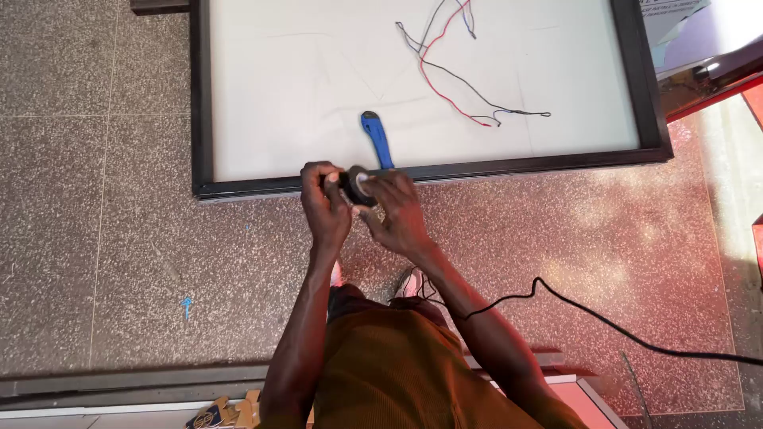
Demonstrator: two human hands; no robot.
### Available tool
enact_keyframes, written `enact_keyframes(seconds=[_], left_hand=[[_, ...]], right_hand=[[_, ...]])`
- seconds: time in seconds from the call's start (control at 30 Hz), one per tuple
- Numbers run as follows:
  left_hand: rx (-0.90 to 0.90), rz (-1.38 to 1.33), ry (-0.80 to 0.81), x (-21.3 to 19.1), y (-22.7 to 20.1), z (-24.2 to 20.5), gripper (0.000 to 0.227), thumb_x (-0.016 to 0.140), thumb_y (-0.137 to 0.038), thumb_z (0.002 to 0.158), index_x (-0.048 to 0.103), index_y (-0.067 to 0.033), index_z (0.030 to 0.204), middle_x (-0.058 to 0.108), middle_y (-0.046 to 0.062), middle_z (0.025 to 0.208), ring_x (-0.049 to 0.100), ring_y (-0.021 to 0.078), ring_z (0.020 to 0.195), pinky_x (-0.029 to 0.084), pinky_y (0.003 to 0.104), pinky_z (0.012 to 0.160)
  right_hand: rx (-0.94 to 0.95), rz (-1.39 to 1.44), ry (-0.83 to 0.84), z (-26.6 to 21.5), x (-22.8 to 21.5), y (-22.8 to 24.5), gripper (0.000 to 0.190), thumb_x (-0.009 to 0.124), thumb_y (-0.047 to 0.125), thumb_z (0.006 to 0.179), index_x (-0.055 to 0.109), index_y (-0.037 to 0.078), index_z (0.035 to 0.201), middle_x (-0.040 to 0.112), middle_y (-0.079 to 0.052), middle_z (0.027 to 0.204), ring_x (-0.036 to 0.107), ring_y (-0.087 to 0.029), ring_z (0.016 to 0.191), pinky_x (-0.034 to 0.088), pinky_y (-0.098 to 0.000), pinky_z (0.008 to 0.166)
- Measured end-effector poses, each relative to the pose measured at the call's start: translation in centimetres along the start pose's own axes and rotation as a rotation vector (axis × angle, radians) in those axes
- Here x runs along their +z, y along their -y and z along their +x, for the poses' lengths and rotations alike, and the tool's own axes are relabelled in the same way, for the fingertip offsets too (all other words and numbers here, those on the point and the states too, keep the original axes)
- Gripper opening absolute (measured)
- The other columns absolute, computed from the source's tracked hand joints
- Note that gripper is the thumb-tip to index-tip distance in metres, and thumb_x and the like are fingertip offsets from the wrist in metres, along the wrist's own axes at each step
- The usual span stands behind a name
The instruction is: The person cuts strips of black electrical tape using a utility knife and then wraps the tape around the ends of several colored wires on a white table. The person handles the tape roll, knife, and wires directly with their hands.
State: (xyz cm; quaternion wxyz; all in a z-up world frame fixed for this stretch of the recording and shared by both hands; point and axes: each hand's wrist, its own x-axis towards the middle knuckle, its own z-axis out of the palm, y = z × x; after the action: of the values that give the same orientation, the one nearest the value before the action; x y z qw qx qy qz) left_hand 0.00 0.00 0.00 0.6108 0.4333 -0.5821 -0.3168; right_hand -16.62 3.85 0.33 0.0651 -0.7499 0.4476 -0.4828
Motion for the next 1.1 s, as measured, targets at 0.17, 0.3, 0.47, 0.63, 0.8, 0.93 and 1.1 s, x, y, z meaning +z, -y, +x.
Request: enact_keyframes(seconds=[0.17,0.3,0.47,0.63,0.8,0.93,1.1], left_hand=[[0.069,-0.125,0.136,-4.5,0.6,4.0,0.008,0.052,-0.002,0.12,0.058,-0.0051,0.116,0.062,0.01,0.104,0.071,0.0225,0.09,0.059,0.04,0.096],[0.106,-0.082,0.355,-10.4,1.6,7.9,0.008,0.058,-0.004,0.119,0.065,-0.0035,0.115,0.065,0.012,0.101,0.074,0.0272,0.084,0.061,0.042,0.088],[-0.151,-0.226,0.544,-16.3,5.4,8.2,0.028,0.057,0.0,0.118,0.057,-0.0017,0.146,0.059,0.009,0.107,0.066,0.0211,0.096,0.057,0.044,0.096],[-0.068,-0.151,0.66,-18.4,4.0,9.5,0.042,0.068,0.003,0.112,0.061,0.0017,0.153,0.057,0.012,0.11,0.065,0.0244,0.105,0.055,0.045,0.099],[-0.137,0.04,0.626,-18.6,4.8,8.8,0.028,0.061,0.0,0.117,0.073,0.0012,0.143,0.055,0.011,0.107,0.059,0.0227,0.09,0.053,0.041,0.089],[-0.186,0.035,0.517,-20.3,3.6,8.7,0.017,0.064,-0.003,0.116,0.079,-0.0041,0.126,0.055,0.009,0.103,0.059,0.0199,0.086,0.052,0.039,0.082],[-0.04,0.126,0.384,-24.2,7.7,10.1,0.002,0.081,-0.009,0.107,0.08,-0.0099,0.106,0.054,0.013,0.126,0.059,0.0354,0.12,0.052,0.044,0.109]], right_hand=[[0.209,-0.027,-0.055,1.6,4.5,-0.1,0.041,0.098,0.031,0.093,0.083,0.01,0.125,0.078,-0.006,0.099,0.073,-0.032,0.102,0.057,-0.0464,0.099],[0.455,0.145,-0.002,5.8,7.0,6.3,0.065,0.087,0.017,0.101,0.06,0.009,0.159,0.076,-0.012,0.085,0.078,-0.037,0.086,0.06,-0.0572,0.089],[0.45,0.057,0.033,4.2,13.4,8.1,0.067,0.094,0.02,0.095,0.069,0.012,0.156,0.073,-0.017,0.093,0.075,-0.046,0.092,0.06,-0.0584,0.088],[0.58,0.05,0.007,4.3,14.4,10.9,0.061,0.091,0.024,0.098,0.07,0.011,0.154,0.071,-0.015,0.094,0.072,-0.039,0.081,0.061,-0.0536,0.078],[0.427,0.031,0.031,3.6,14.2,10.5,0.052,0.091,0.026,0.096,0.076,0.009,0.143,0.071,-0.016,0.085,0.074,-0.043,0.082,0.061,-0.0588,0.088],[0.355,0.095,0.032,5.2,14.3,11.2,0.045,0.089,0.025,0.101,0.077,0.007,0.14,0.073,-0.017,0.09,0.074,-0.046,0.088,0.06,-0.0563,0.09],[0.289,0.274,0.054,5.3,18.2,11.2,0.046,0.092,0.016,0.097,0.078,0.001,0.139,0.081,-0.025,0.111,0.078,-0.051,0.107,0.059,-0.0588,0.1]])
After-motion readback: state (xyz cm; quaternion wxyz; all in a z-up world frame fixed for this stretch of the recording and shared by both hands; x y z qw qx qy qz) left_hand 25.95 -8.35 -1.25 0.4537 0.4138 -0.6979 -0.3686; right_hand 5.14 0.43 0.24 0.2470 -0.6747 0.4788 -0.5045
